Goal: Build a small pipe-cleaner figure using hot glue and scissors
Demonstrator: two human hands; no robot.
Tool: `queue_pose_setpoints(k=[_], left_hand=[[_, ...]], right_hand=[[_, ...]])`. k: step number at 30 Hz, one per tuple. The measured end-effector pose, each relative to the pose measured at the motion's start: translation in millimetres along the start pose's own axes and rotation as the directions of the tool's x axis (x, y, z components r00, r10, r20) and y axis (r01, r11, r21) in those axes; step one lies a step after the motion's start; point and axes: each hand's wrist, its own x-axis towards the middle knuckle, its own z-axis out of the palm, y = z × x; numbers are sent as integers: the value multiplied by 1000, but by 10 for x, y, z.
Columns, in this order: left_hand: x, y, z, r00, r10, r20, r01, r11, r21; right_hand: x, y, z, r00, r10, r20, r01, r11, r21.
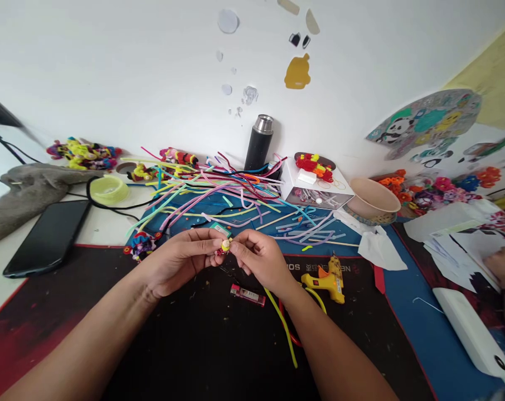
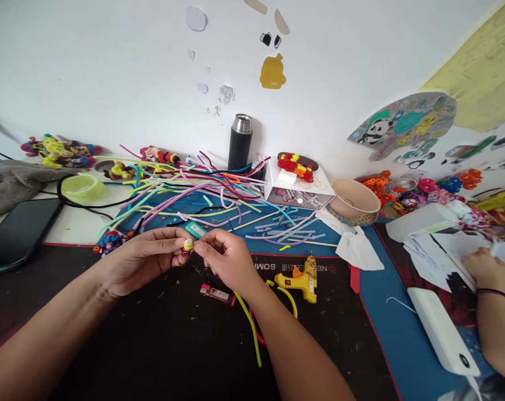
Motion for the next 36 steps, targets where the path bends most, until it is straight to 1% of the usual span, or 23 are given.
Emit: queue_pose_setpoints(k=[8, 13, 19, 29, 33, 36], left_hand=[[9, -18, -5, 1000, 30, 2, -30, 996, 81], [9, -15, 33, 996, 76, -51, -74, 997, 33], [13, -4, 39, 999, 33, -37, -33, 999, -8], [12, 4, 21, 999, 33, -35, -34, 999, -13], [23, -13, 4, 998, 35, -52, -37, 999, -31], [22, -24, -7, 995, 48, -88, -52, 998, -39]], right_hand=[[5, 7, -14, 1000, 14, 22, -14, 1000, -4], [16, 18, -13, 1000, 8, 24, -8, 1000, -4], [9, 33, 1, 999, -12, 40, 12, 1000, 11], [2, 48, -6, 999, -14, 45, 14, 1000, 6], [-2, 53, -4, 999, -14, 36, 14, 1000, -3], [-5, 37, 1, 1000, -24, 15, 25, 1000, -6]])
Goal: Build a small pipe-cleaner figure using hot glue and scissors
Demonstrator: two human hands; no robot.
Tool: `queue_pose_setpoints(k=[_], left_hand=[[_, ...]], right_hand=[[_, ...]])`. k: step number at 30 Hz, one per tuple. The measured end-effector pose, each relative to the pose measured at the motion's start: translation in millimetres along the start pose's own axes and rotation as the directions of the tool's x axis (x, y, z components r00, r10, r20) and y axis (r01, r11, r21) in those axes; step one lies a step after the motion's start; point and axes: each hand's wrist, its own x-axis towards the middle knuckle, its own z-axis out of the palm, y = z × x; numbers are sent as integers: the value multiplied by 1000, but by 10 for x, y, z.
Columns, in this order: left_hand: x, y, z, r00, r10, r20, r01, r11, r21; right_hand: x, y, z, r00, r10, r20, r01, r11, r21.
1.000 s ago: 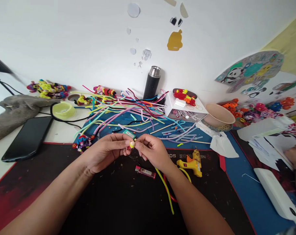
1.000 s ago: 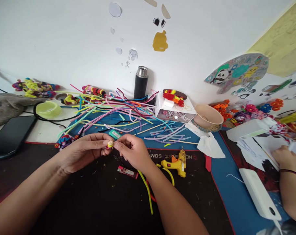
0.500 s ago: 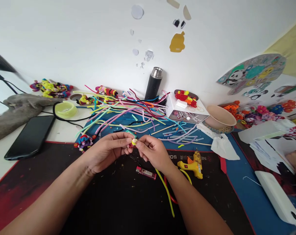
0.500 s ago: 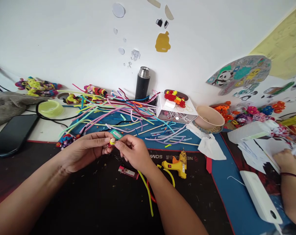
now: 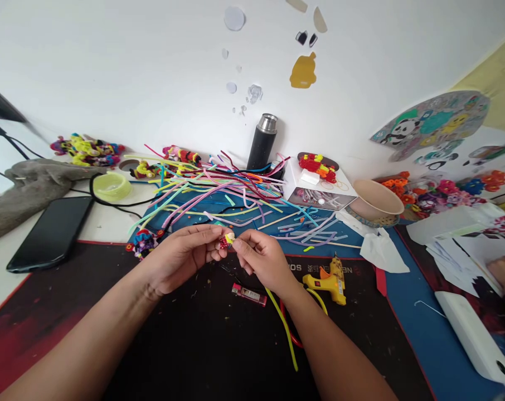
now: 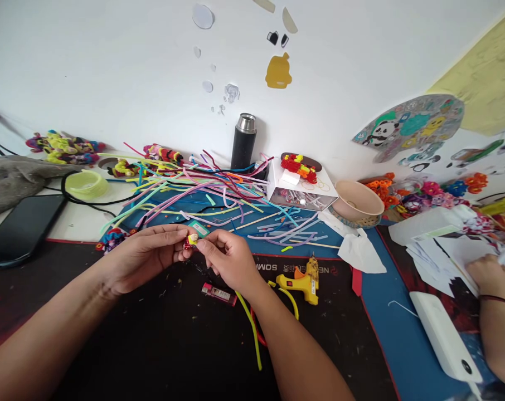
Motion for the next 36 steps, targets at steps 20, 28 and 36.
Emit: queue_pose_setpoints(k=[20, 28, 36], left_hand=[[-37, -32, 80, 924, 382, 26, -352, 822, 448], [-43, -37, 112, 931, 364, 14, -321, 801, 505], [-26, -46, 110, 929, 370, -5, -315, 797, 516]], right_hand=[[4, -41, 5, 997, -23, -73, 22, 1000, -20], [8, -19, 8, 998, -7, -68, 6, 1000, -20], [16, -15, 5, 998, -19, -67, 17, 1000, -18]])
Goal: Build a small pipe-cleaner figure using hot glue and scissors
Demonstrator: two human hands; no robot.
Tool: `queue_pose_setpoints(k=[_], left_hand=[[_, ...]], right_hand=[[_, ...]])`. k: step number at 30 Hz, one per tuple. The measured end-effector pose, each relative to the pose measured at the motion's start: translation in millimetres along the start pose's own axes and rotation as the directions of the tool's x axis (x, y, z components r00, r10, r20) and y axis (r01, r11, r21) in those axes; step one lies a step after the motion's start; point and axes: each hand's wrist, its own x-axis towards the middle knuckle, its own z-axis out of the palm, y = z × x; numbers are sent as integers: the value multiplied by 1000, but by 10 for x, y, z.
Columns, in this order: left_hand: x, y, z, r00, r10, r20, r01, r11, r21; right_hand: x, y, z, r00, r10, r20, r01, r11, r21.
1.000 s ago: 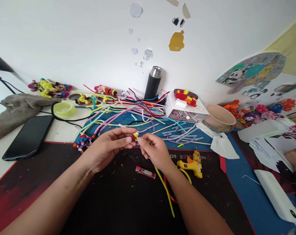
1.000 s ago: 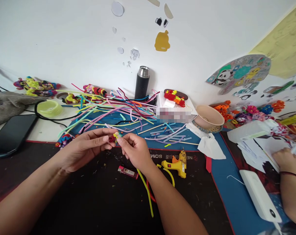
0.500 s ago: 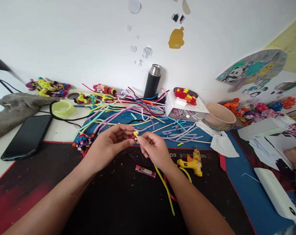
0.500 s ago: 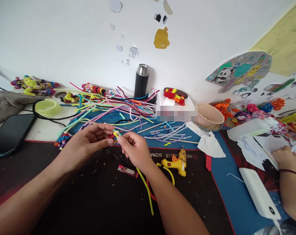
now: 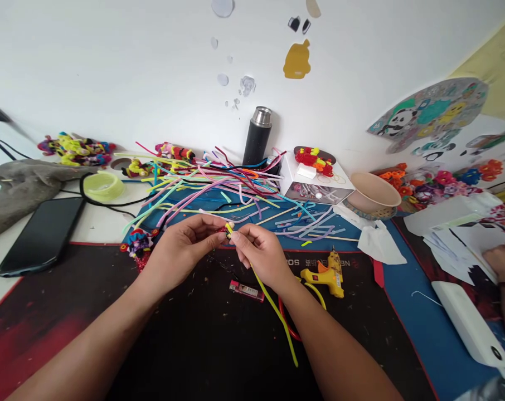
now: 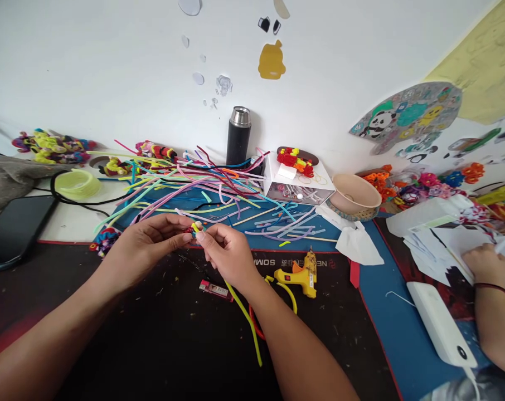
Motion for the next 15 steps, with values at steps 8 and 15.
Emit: queue_pose_setpoints(k=[8, 15], left_hand=[[-10, -11, 48, 999, 28, -47, -23, 995, 96], [-34, -21, 66, 987, 118, -111, -72, 934, 351]], right_hand=[[-4, 10, 22, 1000, 25, -13, -25, 1000, -14], [-15, 17, 49, 1000, 26, -10, -26, 1000, 7]])
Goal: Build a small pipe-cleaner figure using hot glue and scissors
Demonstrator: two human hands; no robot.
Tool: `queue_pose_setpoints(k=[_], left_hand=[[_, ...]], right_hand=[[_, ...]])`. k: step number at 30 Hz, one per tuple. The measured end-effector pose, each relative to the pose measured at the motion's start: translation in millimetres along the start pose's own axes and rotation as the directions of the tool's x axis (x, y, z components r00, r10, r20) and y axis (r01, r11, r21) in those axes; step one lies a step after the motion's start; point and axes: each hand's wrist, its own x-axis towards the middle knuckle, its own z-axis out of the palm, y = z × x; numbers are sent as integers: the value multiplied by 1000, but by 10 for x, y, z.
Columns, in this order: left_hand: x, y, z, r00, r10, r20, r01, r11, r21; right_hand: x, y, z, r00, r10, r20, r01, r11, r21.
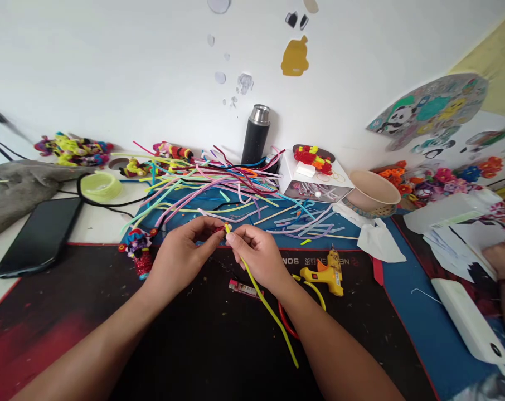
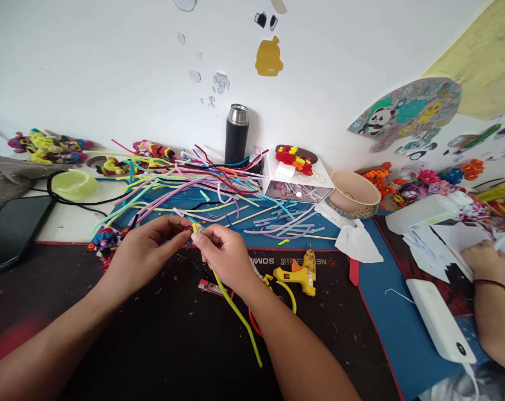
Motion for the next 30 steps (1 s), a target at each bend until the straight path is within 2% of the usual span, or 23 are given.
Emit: queue_pose_setpoints(k=[4, 11, 16, 21, 30], left_hand=[[-12, 35, 20, 998, 27, -51, -24, 997, 68], [-10, 9, 58, 989, 82, -119, -76, 995, 59], [0, -27, 38, 996, 18, -87, -9, 994, 106], [31, -71, 37, 995, -103, 9, 104, 992, -66], [54, -152, 65, 974, -201, 106, 226, 910, -348]], right_hand=[[-10, -11, 12, 1000, -8, -18, 8, 999, -32], [-24, -1, 25, 1000, -7, -18, 6, 999, -48], [-48, 38, 58, 1000, 19, -13, -20, 999, -43], [-59, 41, 92, 998, 61, 12, -61, 998, -6], [-55, 45, 85, 999, 44, 32, -43, 998, -35]])
